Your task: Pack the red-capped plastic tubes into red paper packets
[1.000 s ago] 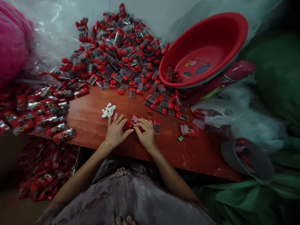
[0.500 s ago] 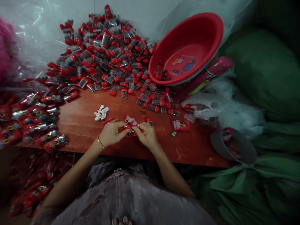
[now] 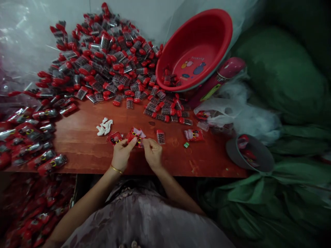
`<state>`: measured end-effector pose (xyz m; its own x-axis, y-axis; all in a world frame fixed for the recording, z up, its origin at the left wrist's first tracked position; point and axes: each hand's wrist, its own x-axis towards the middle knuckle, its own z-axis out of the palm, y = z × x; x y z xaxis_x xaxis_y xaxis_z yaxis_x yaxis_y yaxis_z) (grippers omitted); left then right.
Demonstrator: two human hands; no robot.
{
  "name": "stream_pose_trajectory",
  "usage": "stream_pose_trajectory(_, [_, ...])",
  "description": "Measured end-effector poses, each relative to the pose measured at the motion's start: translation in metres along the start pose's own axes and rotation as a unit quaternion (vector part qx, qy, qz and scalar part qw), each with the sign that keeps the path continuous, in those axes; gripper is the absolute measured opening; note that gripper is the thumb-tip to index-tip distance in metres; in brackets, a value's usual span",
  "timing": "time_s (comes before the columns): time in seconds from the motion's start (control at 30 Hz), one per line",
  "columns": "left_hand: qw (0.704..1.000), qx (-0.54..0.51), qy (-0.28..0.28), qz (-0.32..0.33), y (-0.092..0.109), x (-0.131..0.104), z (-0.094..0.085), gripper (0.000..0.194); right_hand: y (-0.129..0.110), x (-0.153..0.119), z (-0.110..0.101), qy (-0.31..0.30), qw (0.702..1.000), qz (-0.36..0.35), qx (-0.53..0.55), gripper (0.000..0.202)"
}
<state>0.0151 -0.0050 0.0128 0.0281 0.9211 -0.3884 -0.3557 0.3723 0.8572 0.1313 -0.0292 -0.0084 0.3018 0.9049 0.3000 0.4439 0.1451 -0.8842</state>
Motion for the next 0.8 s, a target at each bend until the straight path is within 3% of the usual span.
stream_pose_trajectory(0.1, [0.999, -0.024, 0.018, -0.027, 0.010, 0.003, 0.003, 0.043, 0.013, 0.010, -0.025, 0.017, 0.990, -0.039, -0.136, 0.034])
stream_pose_trajectory(0.2, [0.998, -0.037, 0.015, -0.040, 0.016, 0.005, 0.004, 0.044, 0.029, 0.016, -0.046, 0.060, 0.945, 0.000, -0.321, 0.041])
stream_pose_trajectory(0.27, [0.997, -0.043, 0.003, -0.063, 0.017, 0.006, 0.005, 0.046, 0.038, 0.016, -0.052, 0.046, 0.924, 0.039, -0.377, 0.041])
stream_pose_trajectory(0.33, [0.995, -0.047, -0.012, -0.089, 0.016, 0.006, 0.005, 0.047, 0.043, 0.014, -0.053, 0.015, 0.922, 0.061, -0.383, 0.032])
stream_pose_trajectory(0.43, [0.992, -0.051, -0.031, -0.111, 0.014, 0.007, 0.003, 0.045, 0.041, 0.007, -0.054, -0.004, 0.952, 0.076, -0.297, 0.024])
stream_pose_trajectory(0.53, [0.991, -0.048, -0.042, -0.117, 0.014, 0.007, -0.002, 0.043, 0.030, -0.002, -0.064, -0.042, 0.991, 0.103, -0.080, 0.027])
stream_pose_trajectory(0.63, [0.992, -0.034, -0.046, -0.112, 0.015, 0.006, -0.004, 0.044, 0.013, -0.010, -0.077, -0.086, 0.983, 0.126, 0.100, 0.027])
stream_pose_trajectory(0.8, [0.995, 0.024, -0.076, -0.066, 0.015, 0.002, -0.002, 0.044, -0.012, -0.011, -0.082, -0.118, 0.985, 0.091, 0.092, 0.015])
